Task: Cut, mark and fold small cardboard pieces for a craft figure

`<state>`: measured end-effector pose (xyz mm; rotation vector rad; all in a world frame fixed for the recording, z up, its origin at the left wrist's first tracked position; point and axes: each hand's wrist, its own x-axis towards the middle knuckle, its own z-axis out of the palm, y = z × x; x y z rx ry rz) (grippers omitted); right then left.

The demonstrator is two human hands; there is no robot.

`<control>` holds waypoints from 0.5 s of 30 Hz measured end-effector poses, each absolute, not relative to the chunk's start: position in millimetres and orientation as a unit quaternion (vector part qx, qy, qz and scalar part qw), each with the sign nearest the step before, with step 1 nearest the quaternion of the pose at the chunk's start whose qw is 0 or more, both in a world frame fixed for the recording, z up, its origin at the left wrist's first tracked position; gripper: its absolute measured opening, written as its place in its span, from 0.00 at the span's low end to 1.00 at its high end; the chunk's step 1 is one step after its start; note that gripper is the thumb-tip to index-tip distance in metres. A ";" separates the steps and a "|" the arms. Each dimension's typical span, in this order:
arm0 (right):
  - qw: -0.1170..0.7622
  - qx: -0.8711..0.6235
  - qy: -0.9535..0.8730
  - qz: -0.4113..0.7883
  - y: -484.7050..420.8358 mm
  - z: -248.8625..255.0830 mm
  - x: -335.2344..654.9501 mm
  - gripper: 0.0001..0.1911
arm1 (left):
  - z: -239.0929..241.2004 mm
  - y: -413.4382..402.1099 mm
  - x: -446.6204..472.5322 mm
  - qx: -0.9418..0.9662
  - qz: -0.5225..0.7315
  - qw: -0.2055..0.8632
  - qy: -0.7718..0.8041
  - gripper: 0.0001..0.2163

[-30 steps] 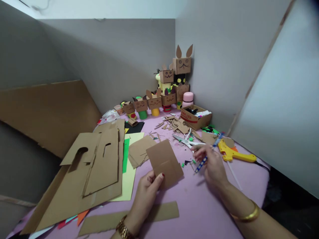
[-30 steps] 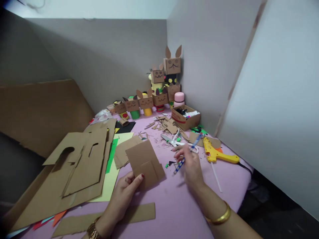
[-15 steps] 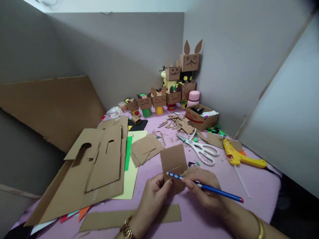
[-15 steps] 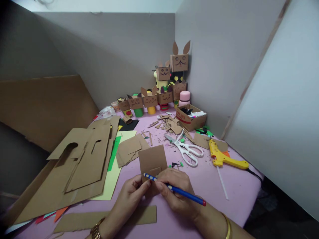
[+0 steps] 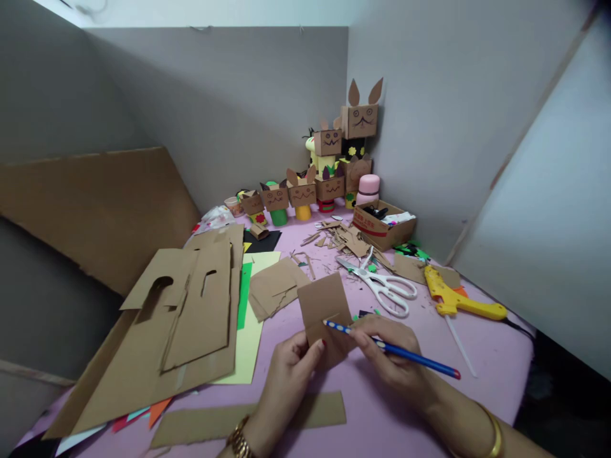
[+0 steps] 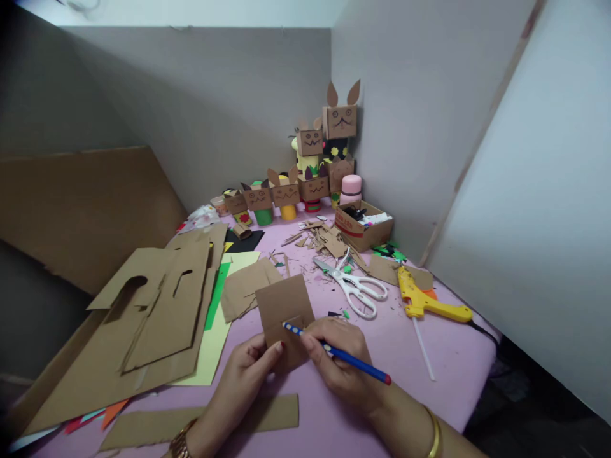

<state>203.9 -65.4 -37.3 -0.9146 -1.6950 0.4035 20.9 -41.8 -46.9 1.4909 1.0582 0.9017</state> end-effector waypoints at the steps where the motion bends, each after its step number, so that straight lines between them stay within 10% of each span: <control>1: 0.553 -0.411 -0.705 0.166 -64.7 -37.9 206.1 0.08 | -47.5 -41.0 20.1 0.616 0.380 0.527 0.446 0.12; 15: 0.442 -0.541 -0.711 0.081 -37.1 -49.0 217.5 0.08 | -42.7 -36.1 15.0 0.524 0.432 0.582 0.447 0.15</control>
